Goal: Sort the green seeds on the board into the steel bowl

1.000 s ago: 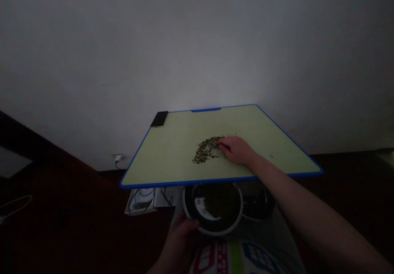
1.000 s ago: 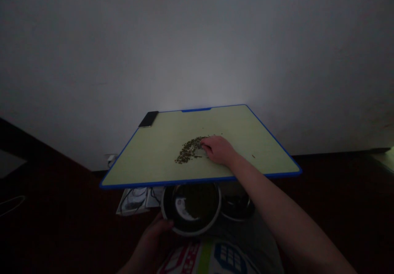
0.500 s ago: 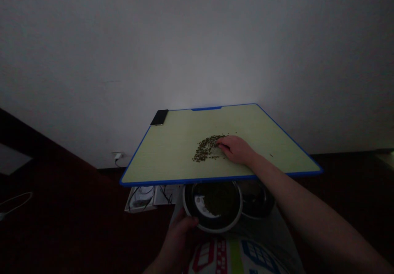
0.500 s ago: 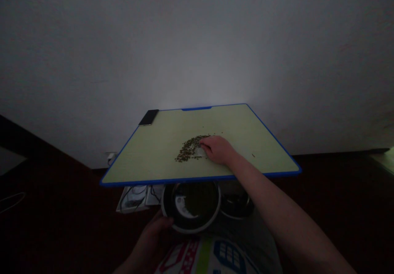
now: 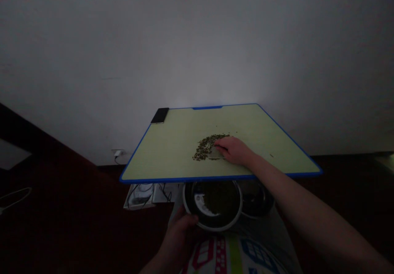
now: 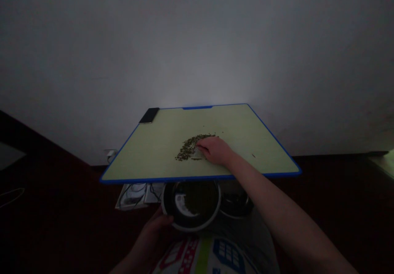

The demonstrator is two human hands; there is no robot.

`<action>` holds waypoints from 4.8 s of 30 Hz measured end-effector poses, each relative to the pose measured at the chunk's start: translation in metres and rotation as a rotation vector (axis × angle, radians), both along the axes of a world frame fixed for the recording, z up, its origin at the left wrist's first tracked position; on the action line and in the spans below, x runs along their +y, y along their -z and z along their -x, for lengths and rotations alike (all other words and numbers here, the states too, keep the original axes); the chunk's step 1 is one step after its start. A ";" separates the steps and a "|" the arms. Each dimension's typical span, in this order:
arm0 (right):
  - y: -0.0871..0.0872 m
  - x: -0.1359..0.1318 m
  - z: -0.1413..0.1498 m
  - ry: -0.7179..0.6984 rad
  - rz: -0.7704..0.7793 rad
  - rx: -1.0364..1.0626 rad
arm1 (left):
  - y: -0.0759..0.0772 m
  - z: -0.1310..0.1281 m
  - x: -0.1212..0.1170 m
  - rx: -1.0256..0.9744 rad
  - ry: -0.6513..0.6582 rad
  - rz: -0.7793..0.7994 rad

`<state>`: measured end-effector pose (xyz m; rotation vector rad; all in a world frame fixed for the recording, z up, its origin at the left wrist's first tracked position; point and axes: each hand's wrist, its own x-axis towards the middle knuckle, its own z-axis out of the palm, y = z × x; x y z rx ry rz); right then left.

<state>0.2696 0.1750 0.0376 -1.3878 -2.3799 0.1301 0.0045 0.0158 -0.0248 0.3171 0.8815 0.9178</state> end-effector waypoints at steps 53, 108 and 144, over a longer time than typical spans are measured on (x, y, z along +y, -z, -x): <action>-0.003 -0.043 0.040 0.208 0.157 0.038 | -0.006 -0.004 0.001 0.023 -0.034 0.025; 0.008 -0.036 -0.050 0.476 0.216 0.626 | 0.002 0.002 0.003 -0.139 0.012 -0.020; -0.027 0.116 -0.074 0.651 0.273 -0.065 | 0.012 0.008 0.001 -0.154 0.018 -0.026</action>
